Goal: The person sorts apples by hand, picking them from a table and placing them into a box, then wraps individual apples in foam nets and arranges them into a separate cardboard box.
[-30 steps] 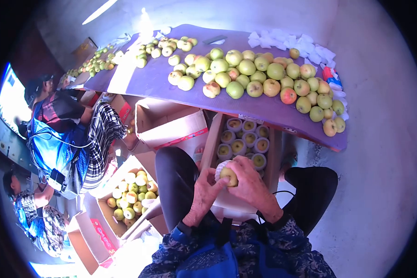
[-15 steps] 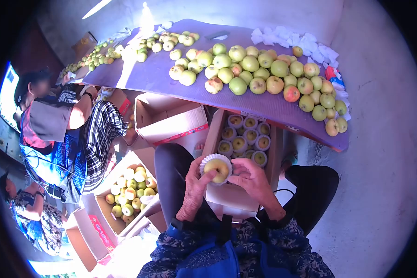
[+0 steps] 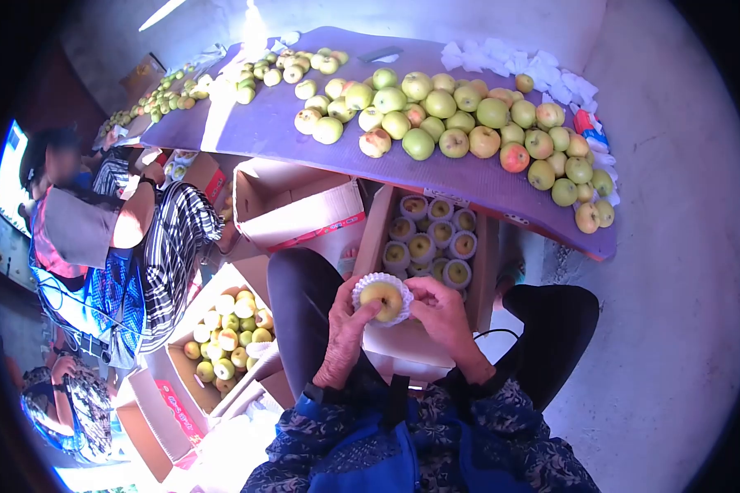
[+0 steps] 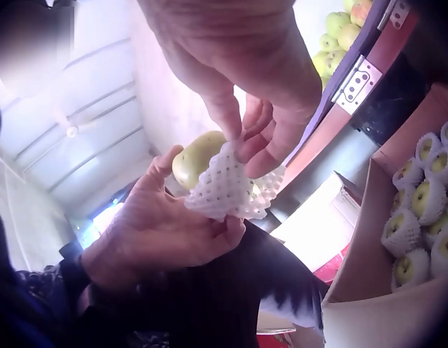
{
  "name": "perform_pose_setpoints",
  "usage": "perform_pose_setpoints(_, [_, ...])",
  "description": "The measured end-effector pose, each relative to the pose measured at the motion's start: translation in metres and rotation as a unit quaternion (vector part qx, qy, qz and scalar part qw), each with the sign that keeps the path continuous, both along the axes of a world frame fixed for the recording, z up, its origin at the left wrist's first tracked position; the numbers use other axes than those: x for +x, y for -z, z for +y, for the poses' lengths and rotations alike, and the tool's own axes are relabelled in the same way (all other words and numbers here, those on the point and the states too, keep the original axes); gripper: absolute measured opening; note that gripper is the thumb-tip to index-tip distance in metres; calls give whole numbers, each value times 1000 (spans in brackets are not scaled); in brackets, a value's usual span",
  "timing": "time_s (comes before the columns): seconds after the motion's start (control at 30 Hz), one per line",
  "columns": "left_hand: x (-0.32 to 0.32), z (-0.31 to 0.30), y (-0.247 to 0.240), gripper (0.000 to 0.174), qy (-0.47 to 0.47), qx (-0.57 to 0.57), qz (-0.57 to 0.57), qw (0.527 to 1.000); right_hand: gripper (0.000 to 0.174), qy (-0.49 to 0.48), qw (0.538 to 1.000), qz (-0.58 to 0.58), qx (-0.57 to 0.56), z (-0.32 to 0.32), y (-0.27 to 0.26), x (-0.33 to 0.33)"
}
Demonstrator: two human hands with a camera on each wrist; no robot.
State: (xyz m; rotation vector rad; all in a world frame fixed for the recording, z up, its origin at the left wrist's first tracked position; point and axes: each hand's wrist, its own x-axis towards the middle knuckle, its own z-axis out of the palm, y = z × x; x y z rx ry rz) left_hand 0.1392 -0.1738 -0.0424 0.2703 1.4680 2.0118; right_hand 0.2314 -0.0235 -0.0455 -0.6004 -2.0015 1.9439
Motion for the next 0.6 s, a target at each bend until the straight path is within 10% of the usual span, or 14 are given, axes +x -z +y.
perform_pose_setpoints(0.2, [1,2,6,62,-16,6,-11,1000,40,15,992,22,121,-8,-5,2])
perform_pose_setpoints(0.6, [8,-5,-6,47,87,-58,-8,994,71,-56,982,26,-180,-12,14,11])
